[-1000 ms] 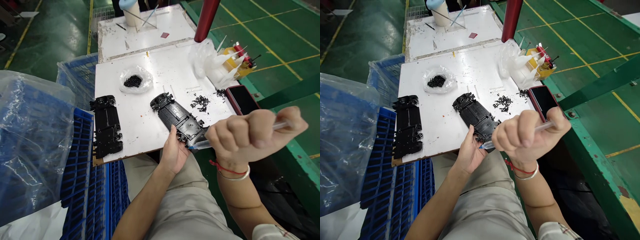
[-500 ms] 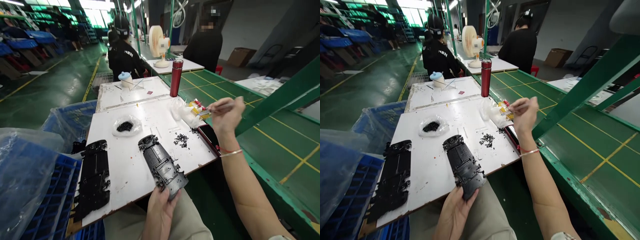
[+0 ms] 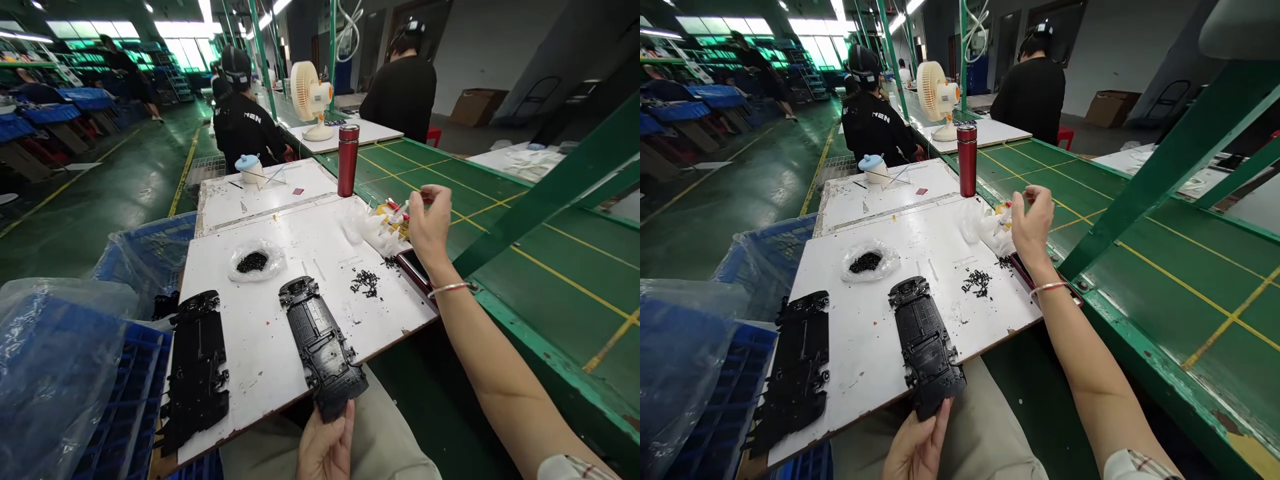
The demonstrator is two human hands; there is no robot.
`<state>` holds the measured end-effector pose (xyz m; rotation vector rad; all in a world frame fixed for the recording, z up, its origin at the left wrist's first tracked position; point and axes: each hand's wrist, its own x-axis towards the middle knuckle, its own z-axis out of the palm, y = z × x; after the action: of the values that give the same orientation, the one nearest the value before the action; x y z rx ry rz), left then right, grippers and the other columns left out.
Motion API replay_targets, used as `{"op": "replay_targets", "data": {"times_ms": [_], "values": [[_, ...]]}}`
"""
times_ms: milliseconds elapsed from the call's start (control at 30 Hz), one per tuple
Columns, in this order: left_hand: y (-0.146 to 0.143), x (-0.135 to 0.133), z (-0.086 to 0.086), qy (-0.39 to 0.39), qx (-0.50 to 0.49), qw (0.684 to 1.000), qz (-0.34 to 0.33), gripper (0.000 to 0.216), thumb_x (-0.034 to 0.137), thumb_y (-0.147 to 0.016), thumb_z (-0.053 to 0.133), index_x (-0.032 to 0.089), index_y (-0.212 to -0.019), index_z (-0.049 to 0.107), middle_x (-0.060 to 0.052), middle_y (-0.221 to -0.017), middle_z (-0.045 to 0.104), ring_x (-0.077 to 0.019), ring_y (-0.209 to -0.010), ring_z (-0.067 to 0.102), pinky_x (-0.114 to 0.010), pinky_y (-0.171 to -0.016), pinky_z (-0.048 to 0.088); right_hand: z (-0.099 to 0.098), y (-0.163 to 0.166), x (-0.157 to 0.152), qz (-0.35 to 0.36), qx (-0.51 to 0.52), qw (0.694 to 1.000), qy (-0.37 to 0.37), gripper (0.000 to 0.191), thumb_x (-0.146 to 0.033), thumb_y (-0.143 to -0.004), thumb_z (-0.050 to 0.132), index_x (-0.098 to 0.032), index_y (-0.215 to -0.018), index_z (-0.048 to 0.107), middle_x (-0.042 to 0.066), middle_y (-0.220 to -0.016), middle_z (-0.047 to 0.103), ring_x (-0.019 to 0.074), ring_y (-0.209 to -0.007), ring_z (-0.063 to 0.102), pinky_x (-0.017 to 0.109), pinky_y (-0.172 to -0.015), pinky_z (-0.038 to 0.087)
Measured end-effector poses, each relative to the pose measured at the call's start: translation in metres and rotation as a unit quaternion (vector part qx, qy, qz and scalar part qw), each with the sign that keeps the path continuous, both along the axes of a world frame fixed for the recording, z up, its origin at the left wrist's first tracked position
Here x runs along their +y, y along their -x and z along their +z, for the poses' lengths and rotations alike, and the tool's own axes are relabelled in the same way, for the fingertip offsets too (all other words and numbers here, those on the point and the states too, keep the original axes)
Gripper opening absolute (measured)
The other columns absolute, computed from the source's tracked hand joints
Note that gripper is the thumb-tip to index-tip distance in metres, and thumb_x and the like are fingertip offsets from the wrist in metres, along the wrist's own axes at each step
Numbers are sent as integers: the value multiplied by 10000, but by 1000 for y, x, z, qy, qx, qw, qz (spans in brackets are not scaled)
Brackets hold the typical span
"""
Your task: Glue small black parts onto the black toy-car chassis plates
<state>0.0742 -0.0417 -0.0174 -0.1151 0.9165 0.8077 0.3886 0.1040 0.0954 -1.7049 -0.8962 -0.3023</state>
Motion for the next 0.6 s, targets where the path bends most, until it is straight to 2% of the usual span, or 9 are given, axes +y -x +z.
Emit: {"op": "replay_targets", "data": {"times_ms": [33, 100, 200, 300, 433, 600], "values": [[0, 1, 0, -1, -5, 1000, 3, 364, -133, -747, 499, 101, -859, 754, -91, -1041, 747, -254, -1191, 589, -372, -1095, 410, 0, 6, -8, 3, -20, 1000, 13, 244, -331, -871, 465, -163, -1045, 498, 120, -1059, 594, 216, -990, 553, 358, -898, 408], [0, 4, 0, -5, -14, 1000, 11, 398, -134, -750, 477, 115, -891, 753, -81, -1041, 748, -238, -1185, 597, -376, -1096, 408, -6, 18, -24, 69, -34, 992, 100, 200, -295, -875, 438, -163, -996, 527, 88, -950, 619, 190, -849, 571, 329, -785, 432], [0, 7, 0, -9, -18, 1000, 15, 425, -133, -745, 464, 129, -911, 754, -71, -1058, 744, -226, -1163, 615, -378, -1097, 410, -23, 34, -41, 210, -16, 942, 262, 139, -272, -846, 491, -175, -859, 590, 38, -799, 643, 161, -713, 561, 289, -674, 418], [1, 8, -5, -9, -17, 1000, 18, 424, -126, -731, 475, 142, -887, 764, -60, -1075, 740, -223, -1177, 606, -379, -1116, 385, -42, 45, -49, 279, -22, 900, 335, 100, -243, -814, 554, -183, -782, 628, 21, -767, 654, 152, -701, 557, 270, -651, 403], [4, 6, -15, -23, -26, 999, 9, 421, -102, -712, 508, 166, -898, 774, -49, -1077, 740, -216, -1167, 613, -365, -1124, 374, -58, 55, -48, 313, -40, 863, 394, 89, -205, -826, 557, -184, -789, 635, 33, -800, 650, 170, -780, 558, 276, -696, 396], [7, 5, -22, -48, -53, 997, -40, 390, -62, -673, 600, 167, -937, 772, -84, -1089, 732, -231, -1077, 664, -330, -1035, 484, -64, 63, -42, 309, -68, 845, 431, 79, -207, -857, 556, -181, -837, 627, 60, -853, 642, 217, -890, 538, 315, -774, 391]]}}
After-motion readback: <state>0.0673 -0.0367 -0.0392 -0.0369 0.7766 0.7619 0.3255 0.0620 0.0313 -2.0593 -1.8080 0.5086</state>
